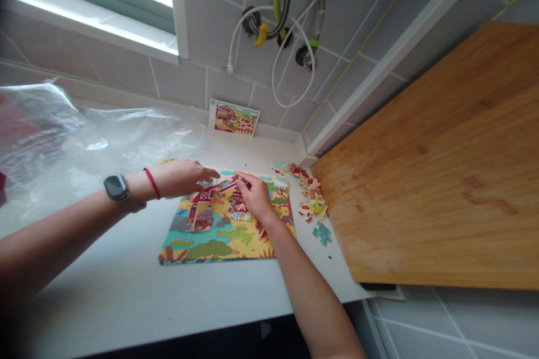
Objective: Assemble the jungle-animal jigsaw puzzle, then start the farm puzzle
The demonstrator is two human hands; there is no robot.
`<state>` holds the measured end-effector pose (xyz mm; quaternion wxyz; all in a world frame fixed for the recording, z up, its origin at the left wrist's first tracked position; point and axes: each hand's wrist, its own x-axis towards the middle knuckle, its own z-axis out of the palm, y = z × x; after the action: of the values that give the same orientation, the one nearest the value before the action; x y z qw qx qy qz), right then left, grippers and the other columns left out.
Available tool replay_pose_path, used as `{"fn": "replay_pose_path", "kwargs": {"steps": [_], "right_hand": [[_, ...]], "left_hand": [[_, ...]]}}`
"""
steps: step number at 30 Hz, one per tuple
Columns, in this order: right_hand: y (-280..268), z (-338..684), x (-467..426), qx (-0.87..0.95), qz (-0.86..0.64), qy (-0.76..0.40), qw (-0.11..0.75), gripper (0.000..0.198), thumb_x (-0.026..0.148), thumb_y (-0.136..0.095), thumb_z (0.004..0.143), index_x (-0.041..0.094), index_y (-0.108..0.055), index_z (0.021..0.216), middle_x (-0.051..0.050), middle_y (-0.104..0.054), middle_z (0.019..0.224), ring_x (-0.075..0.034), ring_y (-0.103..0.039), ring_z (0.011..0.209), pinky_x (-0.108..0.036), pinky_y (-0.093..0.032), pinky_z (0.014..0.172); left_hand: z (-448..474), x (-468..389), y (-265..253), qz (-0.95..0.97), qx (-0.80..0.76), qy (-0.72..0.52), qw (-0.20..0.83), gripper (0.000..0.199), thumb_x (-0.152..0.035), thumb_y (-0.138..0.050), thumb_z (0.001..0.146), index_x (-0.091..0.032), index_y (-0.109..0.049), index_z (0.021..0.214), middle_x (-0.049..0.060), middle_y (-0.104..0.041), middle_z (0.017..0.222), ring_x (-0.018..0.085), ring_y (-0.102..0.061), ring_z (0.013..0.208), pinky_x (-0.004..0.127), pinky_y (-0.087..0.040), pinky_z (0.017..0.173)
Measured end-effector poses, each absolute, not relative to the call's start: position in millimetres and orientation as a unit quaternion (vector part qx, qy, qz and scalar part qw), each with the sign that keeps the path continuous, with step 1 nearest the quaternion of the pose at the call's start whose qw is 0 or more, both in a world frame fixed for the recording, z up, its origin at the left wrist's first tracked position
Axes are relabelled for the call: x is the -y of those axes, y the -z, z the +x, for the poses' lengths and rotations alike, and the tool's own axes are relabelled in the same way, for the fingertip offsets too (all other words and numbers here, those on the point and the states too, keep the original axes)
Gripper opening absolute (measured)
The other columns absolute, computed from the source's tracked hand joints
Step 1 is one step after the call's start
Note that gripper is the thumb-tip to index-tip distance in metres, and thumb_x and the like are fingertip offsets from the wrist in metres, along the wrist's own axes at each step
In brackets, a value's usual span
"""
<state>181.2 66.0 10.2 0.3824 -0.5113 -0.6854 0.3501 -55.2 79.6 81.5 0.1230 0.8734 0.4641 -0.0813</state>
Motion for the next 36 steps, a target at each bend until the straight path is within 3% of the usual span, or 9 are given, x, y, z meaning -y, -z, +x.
{"fn": "replay_pose_path", "kwargs": {"steps": [2,5,7,12,16,21,29,36], "right_hand": [[-9.7,179.5,-65.5,0.671,-0.504,-0.377,0.391,0.032,0.039,-0.067,0.094,0.022,-0.080,0.119,-0.009,-0.081,0.116,-0.023,-0.077,0.105,-0.037,-0.061,0.095],[-6.5,176.5,-64.8,0.623,-0.511,-0.455,0.380,0.044,0.048,-0.073,0.088,0.020,-0.075,0.122,-0.005,-0.079,0.088,-0.018,-0.075,0.068,-0.030,-0.063,0.061],[-5.4,175.3,-65.0,0.589,-0.516,-0.485,0.390,0.050,0.053,-0.079,0.082,0.019,-0.073,0.118,-0.002,-0.074,0.083,-0.016,-0.072,0.059,-0.026,-0.060,0.051],[-11.3,178.1,-65.6,0.547,-0.522,-0.501,0.420,0.054,0.057,-0.085,0.073,0.019,-0.070,0.108,0.000,-0.070,0.083,-0.017,-0.075,0.059,-0.024,-0.060,0.050],[-14.8,183.9,-63.4,0.595,-0.498,-0.526,0.347,0.046,0.056,-0.083,0.077,0.018,-0.073,0.101,0.000,-0.072,0.069,-0.015,-0.068,0.050,-0.023,-0.053,0.045],[-12.1,187.2,-61.4,0.664,-0.490,-0.472,0.311,0.034,0.049,-0.083,0.079,0.018,-0.077,0.092,-0.004,-0.077,0.076,-0.018,-0.072,0.066,-0.027,-0.056,0.060],[-12.5,186.8,-57.8,0.675,-0.489,-0.483,0.267,0.025,0.043,-0.078,0.084,0.019,-0.079,0.093,-0.004,-0.076,0.074,-0.019,-0.071,0.066,-0.029,-0.055,0.062],[-17.0,186.9,-57.2,0.756,-0.502,-0.342,0.245,0.012,0.029,-0.081,0.085,0.022,-0.084,0.094,-0.003,-0.072,0.088,-0.014,-0.063,0.070,-0.027,-0.051,0.069]], "left_hand": [[-54.9,-79.2,-82.3,0.873,-0.464,0.081,0.125,0.047,-0.018,-0.057,0.092,-0.027,-0.070,0.137,0.013,-0.081,0.110,0.031,-0.077,0.097,0.035,-0.056,0.075],[-54.8,-79.3,-82.4,0.874,-0.463,0.076,0.124,0.046,-0.017,-0.058,0.092,-0.026,-0.071,0.135,0.012,-0.081,0.108,0.030,-0.077,0.094,0.035,-0.056,0.075],[-55.0,-80.1,-81.7,0.875,-0.463,0.072,0.123,0.046,-0.017,-0.058,0.092,-0.027,-0.071,0.135,0.012,-0.081,0.108,0.028,-0.077,0.093,0.034,-0.056,0.074],[-56.2,-82.2,-79.8,0.878,-0.458,0.073,0.121,0.048,-0.019,-0.059,0.093,-0.026,-0.068,0.139,0.012,-0.081,0.108,0.027,-0.077,0.093,0.031,-0.054,0.069],[-56.1,-80.8,-79.8,0.877,-0.460,0.077,0.119,0.049,-0.018,-0.056,0.093,-0.027,-0.067,0.140,0.011,-0.081,0.109,0.029,-0.077,0.095,0.032,-0.054,0.071],[-55.3,-78.6,-80.8,0.872,-0.467,0.081,0.122,0.051,-0.017,-0.056,0.093,-0.029,-0.067,0.141,0.011,-0.081,0.113,0.029,-0.076,0.100,0.032,-0.054,0.073],[-55.9,-78.6,-79.2,0.873,-0.466,0.065,0.125,0.049,-0.018,-0.060,0.091,-0.028,-0.069,0.139,0.012,-0.081,0.113,0.029,-0.076,0.098,0.034,-0.057,0.075],[-53.9,-77.9,-77.6,0.869,-0.476,0.060,0.125,0.043,-0.032,-0.068,0.091,-0.029,-0.071,0.134,0.010,-0.081,0.111,0.028,-0.076,0.096,0.034,-0.057,0.075]]}}
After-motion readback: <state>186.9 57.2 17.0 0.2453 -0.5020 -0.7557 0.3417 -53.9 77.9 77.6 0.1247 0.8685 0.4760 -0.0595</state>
